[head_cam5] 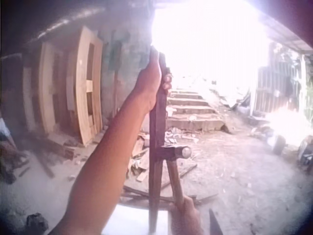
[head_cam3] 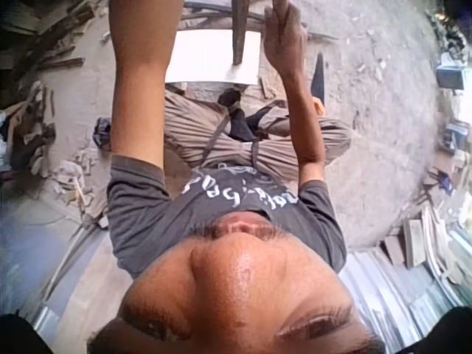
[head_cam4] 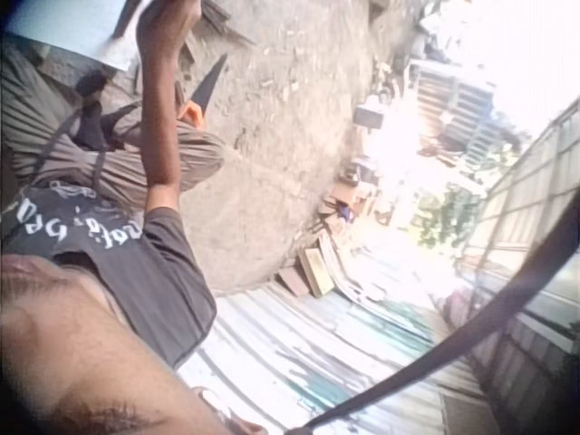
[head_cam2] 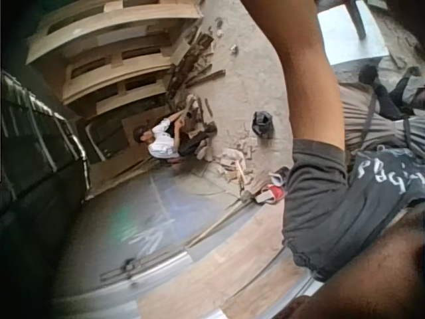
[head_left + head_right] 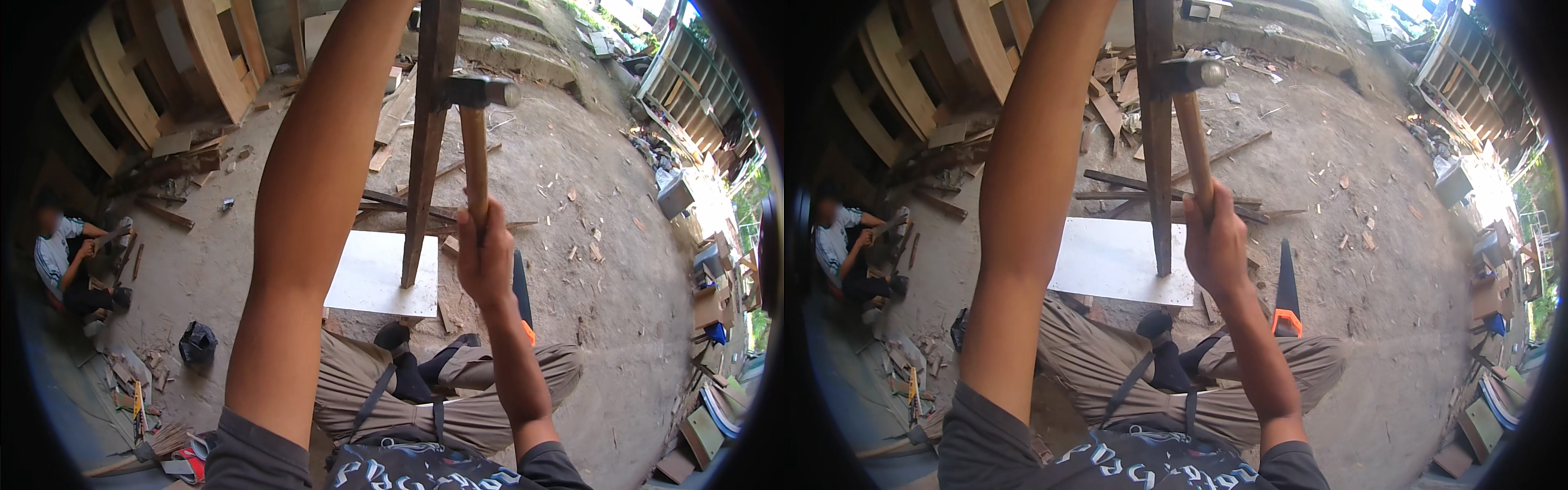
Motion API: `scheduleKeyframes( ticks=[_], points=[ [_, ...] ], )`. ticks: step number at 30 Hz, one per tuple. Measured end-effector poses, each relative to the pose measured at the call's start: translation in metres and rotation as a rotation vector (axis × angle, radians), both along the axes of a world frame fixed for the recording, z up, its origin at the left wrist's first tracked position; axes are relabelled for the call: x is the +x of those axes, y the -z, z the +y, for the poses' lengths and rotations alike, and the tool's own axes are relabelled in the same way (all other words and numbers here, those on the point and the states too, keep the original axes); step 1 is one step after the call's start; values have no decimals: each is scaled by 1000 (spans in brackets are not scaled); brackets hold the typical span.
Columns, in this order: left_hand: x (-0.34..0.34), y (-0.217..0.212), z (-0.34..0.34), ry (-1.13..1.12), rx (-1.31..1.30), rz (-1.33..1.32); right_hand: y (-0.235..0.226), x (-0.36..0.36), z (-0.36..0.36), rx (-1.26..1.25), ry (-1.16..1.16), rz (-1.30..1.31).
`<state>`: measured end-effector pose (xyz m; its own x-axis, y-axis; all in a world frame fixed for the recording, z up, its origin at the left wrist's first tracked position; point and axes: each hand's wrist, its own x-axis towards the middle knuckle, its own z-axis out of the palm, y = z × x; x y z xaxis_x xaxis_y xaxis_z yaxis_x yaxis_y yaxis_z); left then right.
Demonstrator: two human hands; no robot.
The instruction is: The person sits on the ground and uses a hammer to repeatedly strike thin wooden strips, breaking them into smaller pieces. The person handles the strips by hand and uses a hammer to apply force.
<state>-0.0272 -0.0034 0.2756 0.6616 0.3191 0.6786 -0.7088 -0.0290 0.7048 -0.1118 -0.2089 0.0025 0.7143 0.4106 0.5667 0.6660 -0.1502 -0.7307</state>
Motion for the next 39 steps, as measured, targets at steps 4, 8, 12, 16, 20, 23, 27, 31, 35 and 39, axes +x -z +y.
scheduleKeyframes(
  ticks=[4,8,12,16,20,23,27,31,35,39],
  points=[
    [7,-2,-1,47,-17,11,-57,-7,-36,-182,-57,19],
    [7,-1,-5,17,-31,57,-48,-10,-34,-219,-96,17],
    [22,-7,-12,72,-17,-31,36,11,11,19,-81,-62],
    [23,-3,-19,-61,34,-1,69,46,50,156,147,-513],
    [15,-2,-7,-89,-6,25,88,39,75,252,24,-293],
    [14,2,4,-208,-9,-18,87,39,90,281,-37,-157],
    [15,3,19,-249,-51,61,84,55,88,192,-136,33],
    [11,0,4,-259,-42,101,74,63,68,206,-109,-133],
    [16,1,5,-235,9,41,52,59,45,221,-113,-22],
    [19,3,-4,-171,0,49,15,47,28,354,-262,234]
  ],
)
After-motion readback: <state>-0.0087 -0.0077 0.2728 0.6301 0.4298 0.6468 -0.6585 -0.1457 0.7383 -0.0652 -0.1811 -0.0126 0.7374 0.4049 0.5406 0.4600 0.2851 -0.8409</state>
